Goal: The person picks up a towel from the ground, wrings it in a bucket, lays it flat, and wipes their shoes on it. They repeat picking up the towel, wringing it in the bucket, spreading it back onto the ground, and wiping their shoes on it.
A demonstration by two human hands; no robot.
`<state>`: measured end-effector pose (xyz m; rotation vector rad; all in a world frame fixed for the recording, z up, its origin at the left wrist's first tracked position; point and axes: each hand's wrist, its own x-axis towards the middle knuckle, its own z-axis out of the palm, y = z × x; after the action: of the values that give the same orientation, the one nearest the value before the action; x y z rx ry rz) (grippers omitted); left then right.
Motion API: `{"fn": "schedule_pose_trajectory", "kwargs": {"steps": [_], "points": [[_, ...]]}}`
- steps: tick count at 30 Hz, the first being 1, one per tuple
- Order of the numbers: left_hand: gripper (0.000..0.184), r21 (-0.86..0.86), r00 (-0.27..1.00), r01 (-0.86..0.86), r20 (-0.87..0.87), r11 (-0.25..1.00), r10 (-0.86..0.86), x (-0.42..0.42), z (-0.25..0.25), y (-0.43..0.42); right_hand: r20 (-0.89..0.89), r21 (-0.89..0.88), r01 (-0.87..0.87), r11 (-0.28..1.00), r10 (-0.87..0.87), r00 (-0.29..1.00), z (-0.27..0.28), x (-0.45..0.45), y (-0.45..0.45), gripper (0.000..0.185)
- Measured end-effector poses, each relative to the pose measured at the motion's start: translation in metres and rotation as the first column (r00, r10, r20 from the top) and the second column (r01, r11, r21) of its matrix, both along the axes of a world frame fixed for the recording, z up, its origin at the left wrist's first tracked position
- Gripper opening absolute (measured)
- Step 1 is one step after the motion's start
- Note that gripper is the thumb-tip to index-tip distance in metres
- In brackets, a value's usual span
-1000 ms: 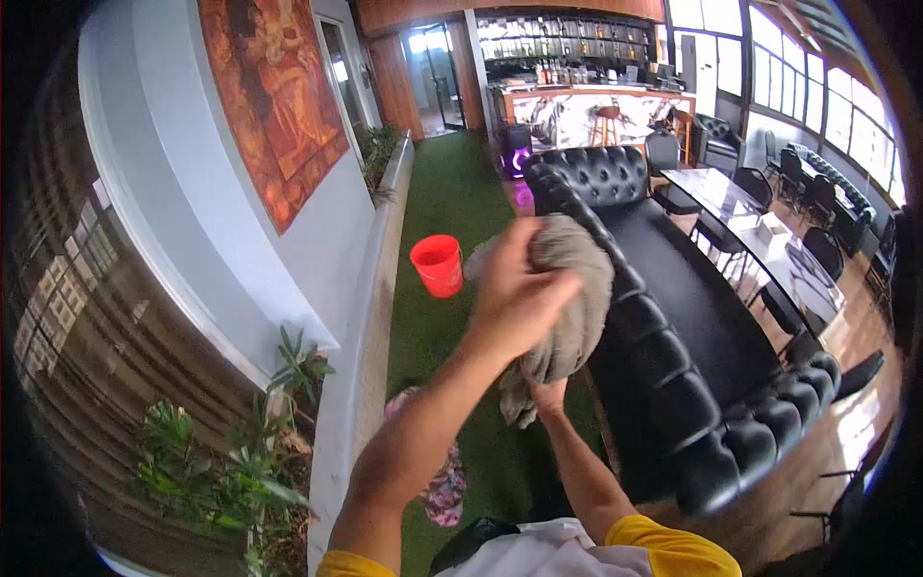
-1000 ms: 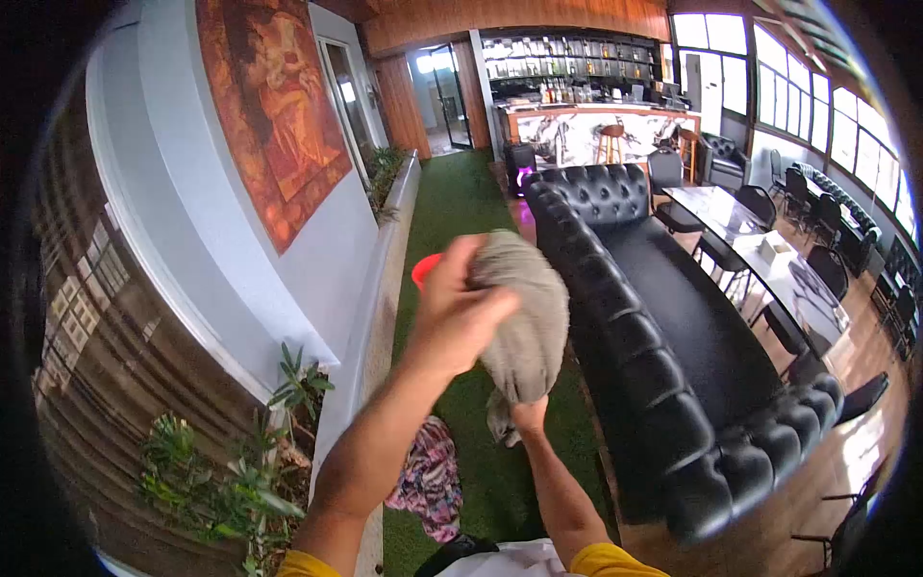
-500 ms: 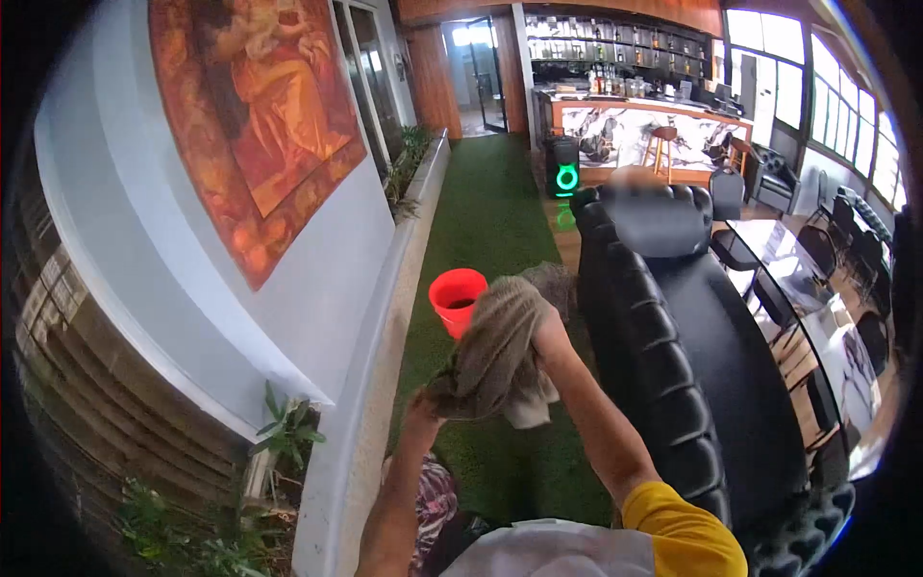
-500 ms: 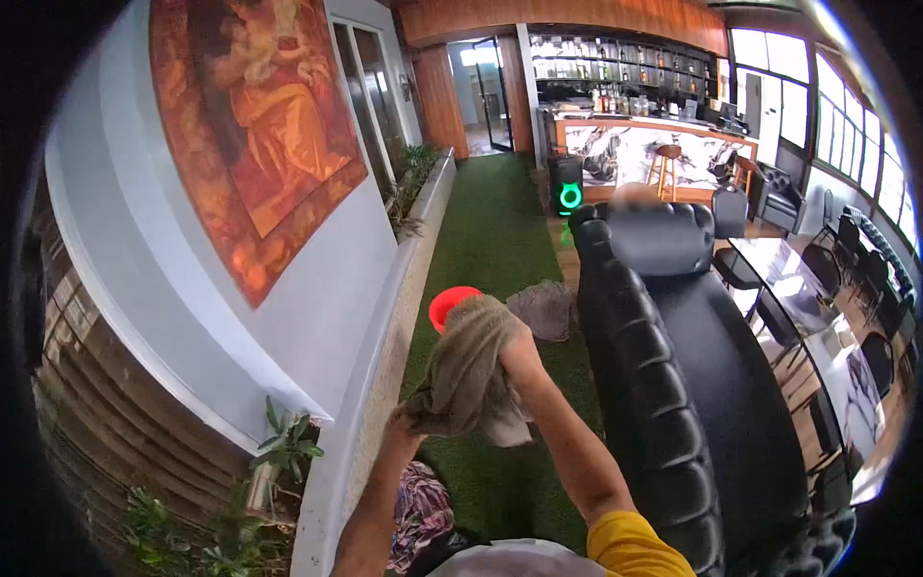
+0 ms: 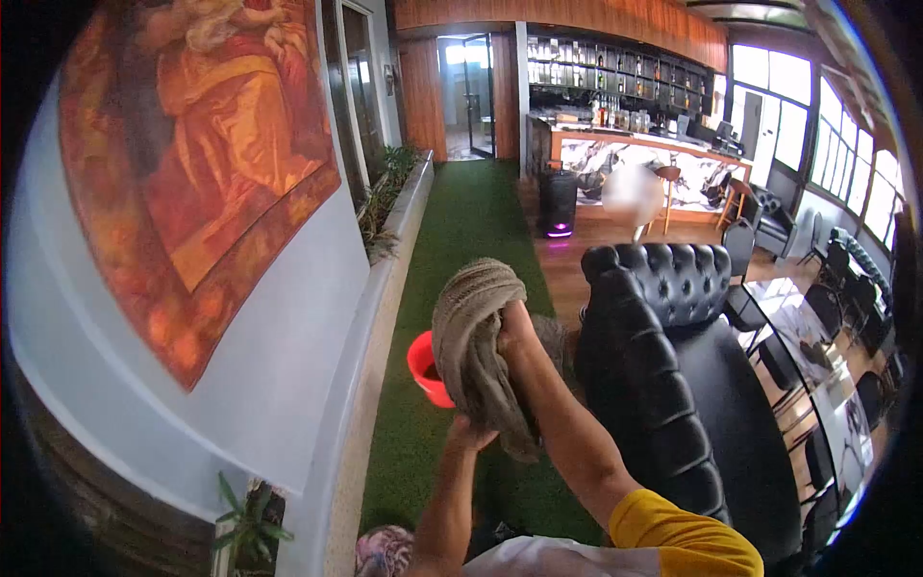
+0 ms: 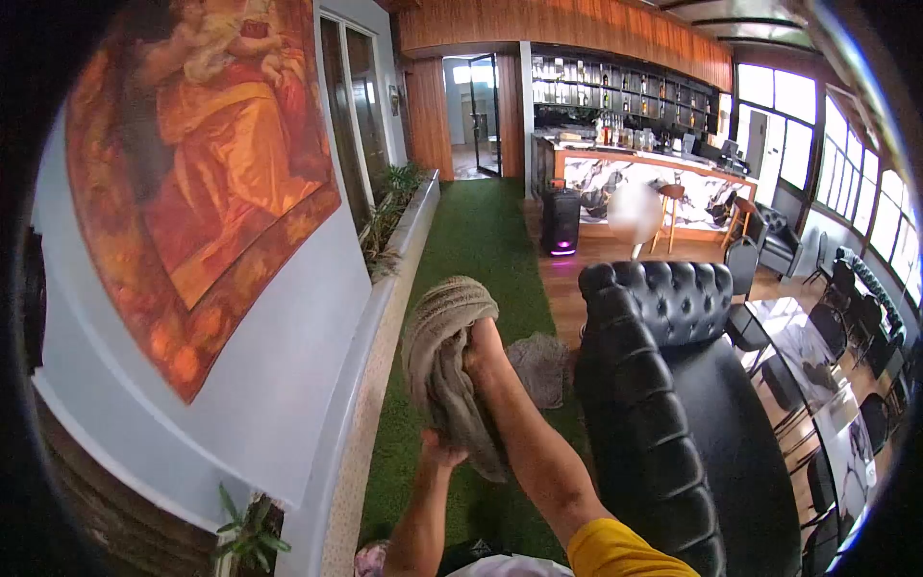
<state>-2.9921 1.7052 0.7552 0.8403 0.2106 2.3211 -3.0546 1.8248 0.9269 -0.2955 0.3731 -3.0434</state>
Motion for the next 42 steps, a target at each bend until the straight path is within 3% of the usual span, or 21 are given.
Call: {"fn": "schedule_pose_trajectory", "kwargs": {"steps": [1,2,4,5,6,7,8,10,13,14,17,20,23,27,28,31,32,36,37,39,42], "points": [[0.062,0.141,0.997,0.042,0.06,0.989,-0.051,-0.014,0.018,0.013,0.023,-0.036,0.0,0.999,0.001,1.0,-0.013,-0.035,0.01,0.03],[0.056,0.051,0.967,0.05,0.248,0.997,-0.061,-0.041,0.02,0.025,0.111,0.049,0.121,0.991,-0.126,0.986,-0.03,-0.066,0.022,0.036],[0.044,-0.134,0.788,0.121,0.616,0.984,-0.013,-0.086,0.003,0.041,0.231,0.47,0.155,0.869,-0.29,0.929,-0.051,-0.1,0.045,0.045],[0.047,-0.369,0.937,-0.162,0.233,0.915,0.259,-0.104,-0.019,0.049,0.273,0.65,0.114,0.752,-0.371,0.888,-0.067,-0.111,0.054,0.05],[0.05,-0.466,0.878,-0.478,-0.224,0.745,0.423,-0.121,-0.047,0.055,0.232,0.864,0.004,0.504,-0.404,0.885,-0.068,-0.106,0.055,0.069],[0.049,-0.435,0.94,-0.203,0.164,0.877,0.299,-0.13,-0.05,0.052,0.239,0.883,-0.071,0.463,-0.317,0.918,-0.089,-0.105,0.057,0.073],[0.048,-0.297,0.816,0.005,0.553,0.955,0.168,-0.14,-0.053,0.049,0.244,0.899,-0.134,0.417,-0.222,0.944,-0.115,-0.102,0.059,0.078],[0.048,-0.556,0.845,-0.039,0.425,0.83,0.325,-0.165,-0.074,0.05,0.311,0.941,-0.275,0.198,-0.18,0.933,-0.138,-0.105,0.059,0.09],[0.051,-0.836,0.793,0.171,0.431,0.521,0.431,-0.219,-0.119,0.058,0.587,0.789,-0.501,0.356,-0.193,0.787,-0.156,-0.13,0.065,0.089],[0.053,-0.871,0.755,0.297,0.465,0.392,0.462,-0.241,-0.139,0.061,0.649,0.696,-0.556,0.455,-0.067,0.758,-0.247,-0.159,0.082,0.083],[0.047,-1.0,0.835,0.001,-0.001,-0.004,0.55,-0.259,-0.204,0.063,0.779,0.418,-0.699,0.58,0.166,0.604,-0.281,-0.187,0.073,0.077],[0.048,-0.805,0.935,-0.125,-0.291,-0.58,0.202,-0.267,-0.165,0.072,0.891,0.257,-0.778,0.574,0.171,0.42,-0.306,-0.219,0.073,0.069],[0.051,-0.79,0.956,-0.215,-0.291,-0.574,0.042,-0.284,-0.162,0.08,0.879,0.329,-0.837,0.437,0.181,0.44,-0.379,-0.253,0.08,0.065],[0.072,-0.721,0.816,-0.55,-0.572,-0.421,-0.086,-0.323,-0.11,0.078,0.887,0.121,-0.814,0.567,0.306,0.345,-0.368,-0.318,0.105,0.059],[0.088,-0.787,0.862,-0.505,-0.476,-0.355,-0.172,-0.339,-0.094,0.066,0.871,0.159,-0.82,0.55,0.312,0.379,-0.37,-0.335,0.108,0.058],[0.101,-0.527,0.599,-0.801,-0.704,-0.285,-0.382,-0.38,-0.068,0.026,0.841,0.258,-0.821,0.509,0.3,0.45,-0.348,-0.387,0.113,0.055],[0.108,-0.413,0.581,-0.811,-0.654,-0.415,-0.485,-0.397,-0.055,0.021,0.843,0.273,-0.821,0.501,0.287,0.455,-0.329,-0.405,0.114,0.055],[0.115,-0.162,0.169,-0.985,-0.893,-0.052,-0.418,-0.477,-0.1,0.018,0.837,0.222,-0.777,0.589,0.293,0.462,-0.326,-0.454,0.096,0.052],[0.114,-0.184,0.186,-0.982,-0.911,-0.04,-0.369,-0.492,-0.103,0.02,0.841,0.197,-0.742,0.641,0.279,0.464,-0.304,-0.462,0.086,0.051],[0.112,-0.229,0.218,-0.973,-0.938,0.009,-0.27,-0.524,-0.108,0.032,0.679,0.44,-0.654,0.615,0.248,0.691,-0.27,-0.48,0.074,0.057],[0.102,-0.236,0.222,-0.971,-0.947,0.036,-0.234,-0.549,-0.114,0.042,0.774,-0.276,-0.46,0.844,0.478,0.415,-0.306,-0.494,0.085,0.066]]}}
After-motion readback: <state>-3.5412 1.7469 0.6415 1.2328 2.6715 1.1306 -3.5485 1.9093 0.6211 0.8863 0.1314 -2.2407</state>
